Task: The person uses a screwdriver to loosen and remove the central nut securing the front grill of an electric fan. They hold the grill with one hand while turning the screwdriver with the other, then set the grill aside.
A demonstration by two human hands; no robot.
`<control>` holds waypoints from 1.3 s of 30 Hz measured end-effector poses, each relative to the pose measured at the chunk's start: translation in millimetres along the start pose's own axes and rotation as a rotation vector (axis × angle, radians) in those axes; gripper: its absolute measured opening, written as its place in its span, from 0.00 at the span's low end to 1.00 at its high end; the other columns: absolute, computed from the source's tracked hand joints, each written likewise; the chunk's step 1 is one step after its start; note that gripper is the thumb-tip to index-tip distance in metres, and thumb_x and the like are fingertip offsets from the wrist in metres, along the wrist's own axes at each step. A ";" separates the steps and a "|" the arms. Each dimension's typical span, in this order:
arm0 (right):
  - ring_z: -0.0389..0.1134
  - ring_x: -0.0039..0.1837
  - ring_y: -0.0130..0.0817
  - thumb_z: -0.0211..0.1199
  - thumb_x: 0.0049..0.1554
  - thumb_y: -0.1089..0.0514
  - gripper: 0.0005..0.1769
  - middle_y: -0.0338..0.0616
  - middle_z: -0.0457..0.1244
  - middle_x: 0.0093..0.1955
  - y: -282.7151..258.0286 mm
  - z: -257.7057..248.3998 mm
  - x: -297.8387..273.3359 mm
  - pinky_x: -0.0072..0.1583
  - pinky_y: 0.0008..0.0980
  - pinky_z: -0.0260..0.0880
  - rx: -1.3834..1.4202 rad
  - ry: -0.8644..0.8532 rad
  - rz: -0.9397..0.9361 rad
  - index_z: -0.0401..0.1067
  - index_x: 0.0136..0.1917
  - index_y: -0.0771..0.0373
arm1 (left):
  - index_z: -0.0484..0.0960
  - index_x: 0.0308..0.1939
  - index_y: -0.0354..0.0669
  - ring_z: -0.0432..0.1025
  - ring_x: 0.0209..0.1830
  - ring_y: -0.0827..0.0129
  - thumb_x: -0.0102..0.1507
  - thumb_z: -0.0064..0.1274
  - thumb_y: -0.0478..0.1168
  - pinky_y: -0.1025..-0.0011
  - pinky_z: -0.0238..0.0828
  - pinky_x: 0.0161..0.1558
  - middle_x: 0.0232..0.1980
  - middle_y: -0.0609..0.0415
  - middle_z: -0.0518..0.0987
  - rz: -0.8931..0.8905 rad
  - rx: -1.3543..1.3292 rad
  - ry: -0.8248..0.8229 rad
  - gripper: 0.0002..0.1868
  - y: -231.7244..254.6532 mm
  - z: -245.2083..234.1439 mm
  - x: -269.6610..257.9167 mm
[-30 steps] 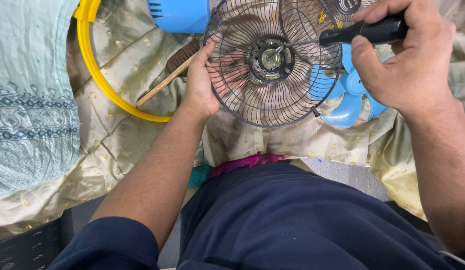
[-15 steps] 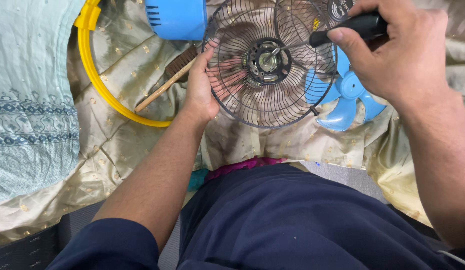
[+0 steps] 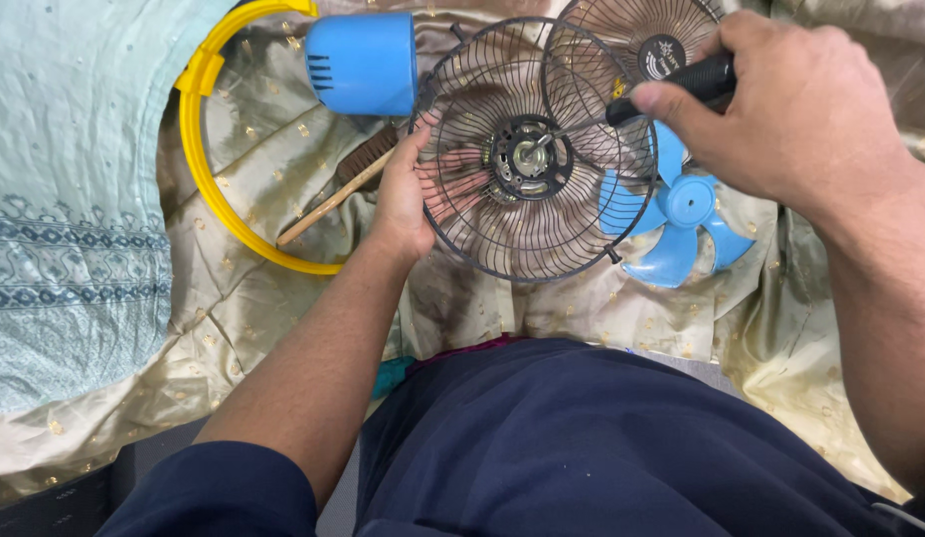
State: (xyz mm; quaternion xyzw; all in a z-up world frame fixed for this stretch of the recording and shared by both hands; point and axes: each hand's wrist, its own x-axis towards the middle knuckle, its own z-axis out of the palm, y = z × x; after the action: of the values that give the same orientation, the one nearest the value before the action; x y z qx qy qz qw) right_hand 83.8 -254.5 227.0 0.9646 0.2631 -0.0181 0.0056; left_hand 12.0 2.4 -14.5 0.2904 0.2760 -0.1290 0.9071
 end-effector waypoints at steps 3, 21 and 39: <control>0.72 0.37 0.51 0.66 0.59 0.46 0.30 0.52 0.66 0.33 4.2 -4.7 2.4 0.43 0.48 0.71 0.178 -0.127 0.026 0.66 0.68 0.63 | 0.82 0.51 0.28 0.82 0.44 0.55 0.66 0.44 0.59 0.61 0.81 0.50 0.47 0.41 0.85 -0.011 0.001 0.010 0.33 1.8 0.8 -0.7; 0.73 0.47 0.57 0.60 0.62 0.29 0.32 0.54 0.68 0.38 5.9 -5.7 17.9 0.51 0.50 0.73 -0.235 -0.226 0.169 0.72 0.51 0.62 | 0.81 0.52 0.30 0.82 0.45 0.59 0.67 0.40 0.61 0.62 0.80 0.51 0.48 0.45 0.86 -0.014 0.115 0.037 0.34 10.2 8.9 -7.3; 0.74 0.38 0.51 0.63 0.59 0.44 0.31 0.49 0.68 0.35 13.9 -6.5 10.8 0.43 0.47 0.73 0.141 -0.187 -0.032 0.66 0.70 0.61 | 0.56 0.74 0.66 0.80 0.52 0.55 0.64 0.43 0.35 0.50 0.82 0.46 0.59 0.45 0.80 0.124 0.145 -0.062 0.35 13.6 17.8 -23.5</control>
State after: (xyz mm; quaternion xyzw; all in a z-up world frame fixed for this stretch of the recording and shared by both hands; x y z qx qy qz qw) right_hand 100.3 -260.8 233.1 0.9525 0.2746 -0.1264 -0.0380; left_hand 5.8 4.4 17.3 0.3679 0.2194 -0.1012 0.8979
